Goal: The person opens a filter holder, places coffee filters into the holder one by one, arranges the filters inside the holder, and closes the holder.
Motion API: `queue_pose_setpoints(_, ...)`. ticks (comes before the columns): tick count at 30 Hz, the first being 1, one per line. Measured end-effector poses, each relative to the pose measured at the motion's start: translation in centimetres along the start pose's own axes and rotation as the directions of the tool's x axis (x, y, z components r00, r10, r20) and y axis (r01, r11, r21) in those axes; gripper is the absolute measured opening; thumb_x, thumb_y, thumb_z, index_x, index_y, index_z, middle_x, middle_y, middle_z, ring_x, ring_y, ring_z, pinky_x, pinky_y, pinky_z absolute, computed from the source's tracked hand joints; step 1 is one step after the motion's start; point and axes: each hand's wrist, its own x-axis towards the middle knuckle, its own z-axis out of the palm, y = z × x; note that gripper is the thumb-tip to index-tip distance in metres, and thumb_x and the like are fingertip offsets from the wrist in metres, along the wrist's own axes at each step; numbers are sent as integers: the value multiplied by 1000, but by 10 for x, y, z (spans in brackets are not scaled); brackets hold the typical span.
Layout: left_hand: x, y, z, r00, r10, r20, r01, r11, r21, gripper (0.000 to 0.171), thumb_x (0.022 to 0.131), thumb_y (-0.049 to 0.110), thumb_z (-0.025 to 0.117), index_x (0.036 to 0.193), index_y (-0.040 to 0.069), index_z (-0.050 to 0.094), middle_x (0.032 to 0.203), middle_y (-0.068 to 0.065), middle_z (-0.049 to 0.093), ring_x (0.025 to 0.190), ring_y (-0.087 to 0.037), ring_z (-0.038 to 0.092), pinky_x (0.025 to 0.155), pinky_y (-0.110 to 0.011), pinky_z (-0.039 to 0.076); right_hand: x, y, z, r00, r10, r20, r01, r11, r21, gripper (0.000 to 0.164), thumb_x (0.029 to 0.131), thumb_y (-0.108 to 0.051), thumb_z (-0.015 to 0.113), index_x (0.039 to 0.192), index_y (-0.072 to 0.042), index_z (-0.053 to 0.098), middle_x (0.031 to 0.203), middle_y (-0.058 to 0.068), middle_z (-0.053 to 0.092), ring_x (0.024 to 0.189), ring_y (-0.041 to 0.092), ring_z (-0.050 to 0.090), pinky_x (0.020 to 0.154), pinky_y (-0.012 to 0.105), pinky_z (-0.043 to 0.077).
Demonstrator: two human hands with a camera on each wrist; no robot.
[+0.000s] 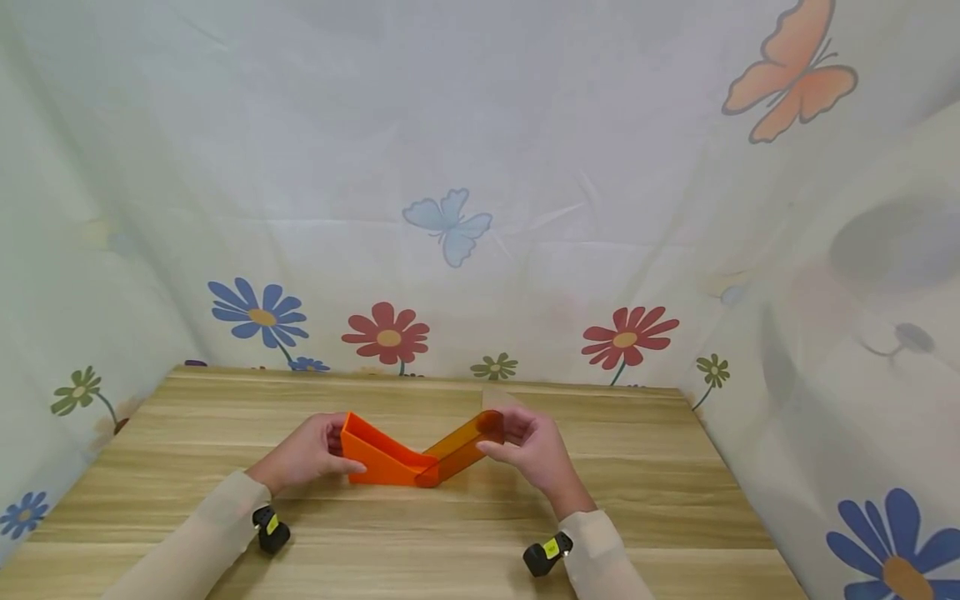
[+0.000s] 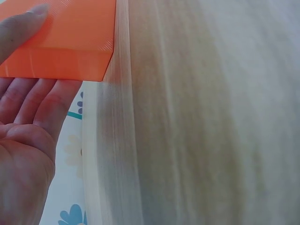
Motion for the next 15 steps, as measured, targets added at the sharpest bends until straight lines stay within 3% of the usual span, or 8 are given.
queue_pose_setpoints(15, 1, -1, -1, 1000, 0, 6, 0, 1000, -16, 49, 79, 27, 89, 121, 18, 67, 117, 0, 75, 104, -20, 71, 98, -42, 59, -3, 6, -4, 1000, 0, 15, 0, 1000, -2, 41, 83, -8, 85, 121, -2, 70, 118, 23, 73, 98, 13, 74, 89, 22, 59)
